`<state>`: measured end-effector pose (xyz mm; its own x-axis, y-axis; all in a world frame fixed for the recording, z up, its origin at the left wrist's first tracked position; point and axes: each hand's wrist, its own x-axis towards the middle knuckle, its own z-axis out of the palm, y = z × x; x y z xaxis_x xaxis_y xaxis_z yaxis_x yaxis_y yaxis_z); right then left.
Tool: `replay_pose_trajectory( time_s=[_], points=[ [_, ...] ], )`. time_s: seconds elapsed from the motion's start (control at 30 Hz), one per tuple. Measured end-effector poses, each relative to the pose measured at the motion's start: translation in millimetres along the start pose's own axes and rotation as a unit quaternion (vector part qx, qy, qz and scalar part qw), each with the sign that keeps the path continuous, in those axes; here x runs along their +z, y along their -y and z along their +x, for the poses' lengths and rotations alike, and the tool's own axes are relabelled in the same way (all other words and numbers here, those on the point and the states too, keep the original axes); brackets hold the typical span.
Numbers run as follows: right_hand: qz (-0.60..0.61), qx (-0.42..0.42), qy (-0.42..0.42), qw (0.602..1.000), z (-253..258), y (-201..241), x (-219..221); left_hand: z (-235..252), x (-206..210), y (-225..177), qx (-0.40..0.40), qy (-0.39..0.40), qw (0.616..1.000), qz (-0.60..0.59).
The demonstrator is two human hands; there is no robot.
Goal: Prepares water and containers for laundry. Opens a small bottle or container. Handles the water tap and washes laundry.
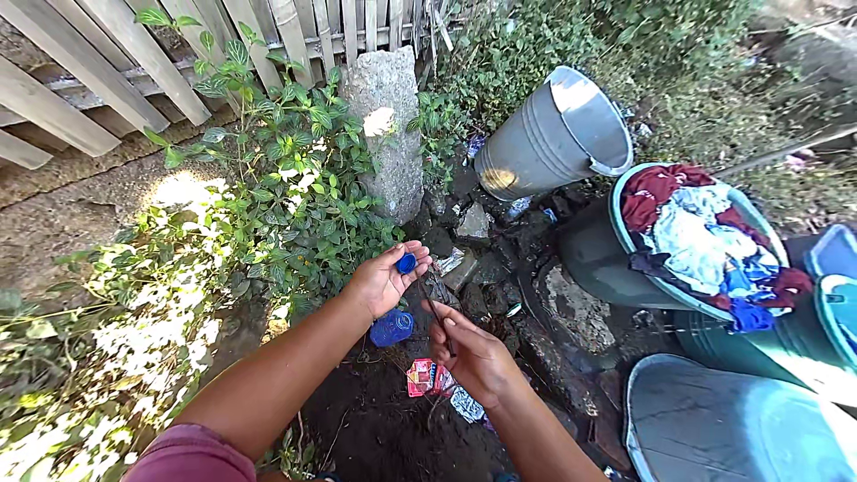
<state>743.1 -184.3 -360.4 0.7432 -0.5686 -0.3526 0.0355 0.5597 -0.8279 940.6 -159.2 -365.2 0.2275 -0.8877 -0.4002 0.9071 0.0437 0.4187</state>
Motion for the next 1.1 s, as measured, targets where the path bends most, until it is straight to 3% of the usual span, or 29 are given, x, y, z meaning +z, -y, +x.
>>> replay_pose_trajectory(
  time_s=[0.13,0.23,0.33,0.6,0.87,1.1],
  points=[
    [-0.197,-0.074,-0.05,0.976,3,7,9,0,-2,-1,-0.006,0.029,0.999,0.019],
    [-0.369,-0.168,-0.09,0.91,6,12,8,-1,0,-3,0.003,0.037,0.998,0.044],
    [-0.479,-0.181,-0.133,0.849,9,16,10,-2,2,-3,0.008,0.041,0.998,0.043],
    [-0.545,-0.175,-0.158,0.805,21,12,13,-6,8,3,0.037,0.036,0.997,0.053],
    [-0.575,-0.124,-0.135,0.797,22,16,17,-5,9,6,0.043,0.021,0.999,0.023],
    [-0.563,-0.144,-0.139,0.802,24,11,17,-2,9,8,0.058,0.014,0.998,0.02]
  ],
)
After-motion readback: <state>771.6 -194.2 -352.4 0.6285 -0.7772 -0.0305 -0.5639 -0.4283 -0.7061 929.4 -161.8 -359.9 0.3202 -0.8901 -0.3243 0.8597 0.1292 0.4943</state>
